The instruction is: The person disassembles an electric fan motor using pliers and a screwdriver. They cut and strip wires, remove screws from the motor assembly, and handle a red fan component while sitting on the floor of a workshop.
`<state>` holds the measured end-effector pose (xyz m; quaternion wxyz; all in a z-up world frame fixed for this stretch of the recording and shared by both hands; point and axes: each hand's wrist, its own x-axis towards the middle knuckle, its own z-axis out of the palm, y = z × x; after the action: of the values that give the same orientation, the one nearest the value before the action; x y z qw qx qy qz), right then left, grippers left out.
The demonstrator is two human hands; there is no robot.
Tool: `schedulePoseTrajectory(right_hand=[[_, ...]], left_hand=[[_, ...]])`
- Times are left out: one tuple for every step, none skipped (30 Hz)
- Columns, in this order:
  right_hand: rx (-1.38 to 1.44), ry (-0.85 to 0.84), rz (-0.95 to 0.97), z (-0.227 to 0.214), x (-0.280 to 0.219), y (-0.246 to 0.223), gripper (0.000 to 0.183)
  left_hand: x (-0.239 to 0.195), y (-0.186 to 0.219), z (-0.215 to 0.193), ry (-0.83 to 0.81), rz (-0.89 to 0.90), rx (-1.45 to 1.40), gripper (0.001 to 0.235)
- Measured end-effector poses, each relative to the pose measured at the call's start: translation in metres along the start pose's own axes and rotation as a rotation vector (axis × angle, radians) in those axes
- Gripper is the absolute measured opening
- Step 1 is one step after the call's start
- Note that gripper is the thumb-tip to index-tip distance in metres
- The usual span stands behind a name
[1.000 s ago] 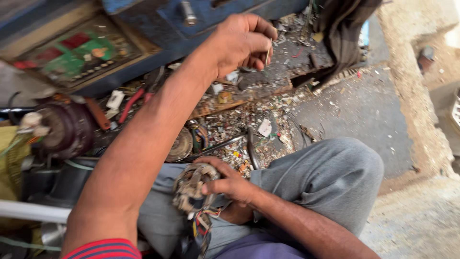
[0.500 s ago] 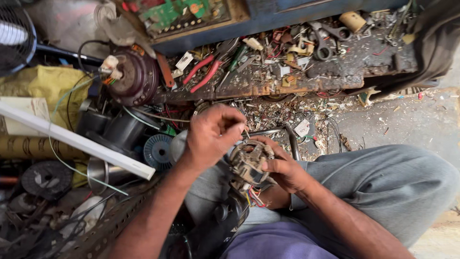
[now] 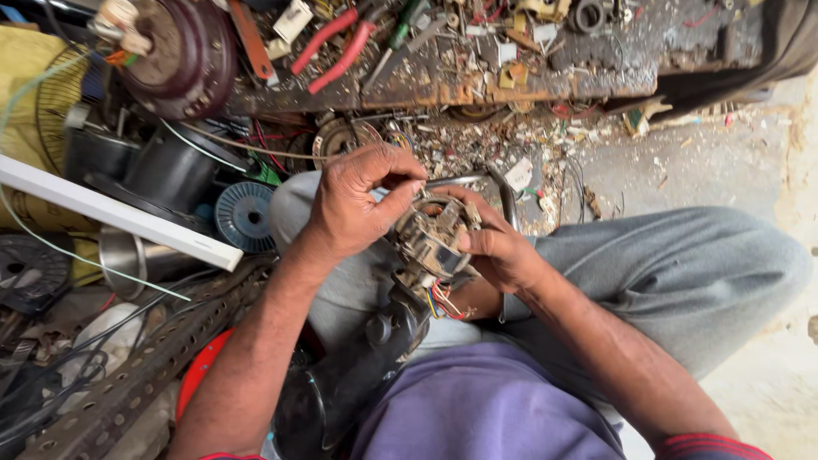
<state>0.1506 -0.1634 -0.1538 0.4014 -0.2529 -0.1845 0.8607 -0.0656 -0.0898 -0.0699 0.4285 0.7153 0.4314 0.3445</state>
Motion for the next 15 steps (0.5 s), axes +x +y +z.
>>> schedulePoseTrajectory(right_hand=[[0.001, 0.009, 0.016, 0.0, 0.001, 0.0, 0.086], [0.002, 0.018, 0.032, 0.001, 0.0, -0.001, 0.086], [0.005, 0.018, 0.032, 0.001, 0.0, -0.002, 0.086], [0.007, 0.012, 0.029, 0.002, 0.0, -0.002, 0.085], [0.007, 0.006, 0.023, 0.002, 0.001, -0.003, 0.084], [0.007, 0.005, 0.021, 0.002, 0.001, -0.003, 0.084], [0.012, 0.002, 0.026, 0.002, 0.001, -0.003, 0.084], [0.016, -0.001, 0.031, 0.002, 0.002, -0.002, 0.084], [0.015, -0.008, 0.03, 0.001, 0.002, -0.002, 0.084], [-0.001, 0.007, 0.035, 0.0, 0.0, -0.003, 0.085], [-0.017, 0.018, 0.044, -0.001, 0.0, -0.003, 0.087], [-0.018, 0.008, 0.047, -0.001, -0.001, -0.002, 0.087], [-0.014, 0.009, 0.036, -0.003, -0.001, -0.001, 0.088], [-0.009, 0.01, 0.026, -0.004, -0.001, 0.0, 0.09], [-0.012, -0.001, 0.033, -0.005, -0.001, 0.0, 0.09]], left_hand=[[0.001, 0.003, -0.001, -0.011, 0.025, 0.016, 0.014], [0.001, 0.006, -0.001, -0.022, 0.05, 0.031, 0.015], [0.002, 0.008, 0.0, -0.024, 0.047, 0.032, 0.015], [0.003, 0.011, 0.0, -0.016, 0.066, 0.057, 0.014], [0.004, 0.012, 0.001, -0.007, 0.089, 0.082, 0.014], [0.005, 0.014, 0.0, -0.008, 0.09, 0.083, 0.014], [0.006, 0.016, 0.0, -0.023, 0.114, 0.122, 0.015], [0.006, 0.018, -0.002, -0.039, 0.138, 0.16, 0.015], [0.006, 0.02, -0.004, -0.035, 0.139, 0.166, 0.015], [0.006, 0.022, -0.006, -0.084, 0.181, 0.177, 0.016], [0.005, 0.023, -0.009, -0.131, 0.22, 0.19, 0.017], [0.004, 0.023, -0.01, -0.124, 0.219, 0.198, 0.017], [0.004, 0.023, -0.011, -0.148, 0.207, 0.206, 0.016], [0.003, 0.023, -0.013, -0.173, 0.195, 0.214, 0.016], [0.002, 0.022, -0.013, -0.163, 0.19, 0.222, 0.016]])
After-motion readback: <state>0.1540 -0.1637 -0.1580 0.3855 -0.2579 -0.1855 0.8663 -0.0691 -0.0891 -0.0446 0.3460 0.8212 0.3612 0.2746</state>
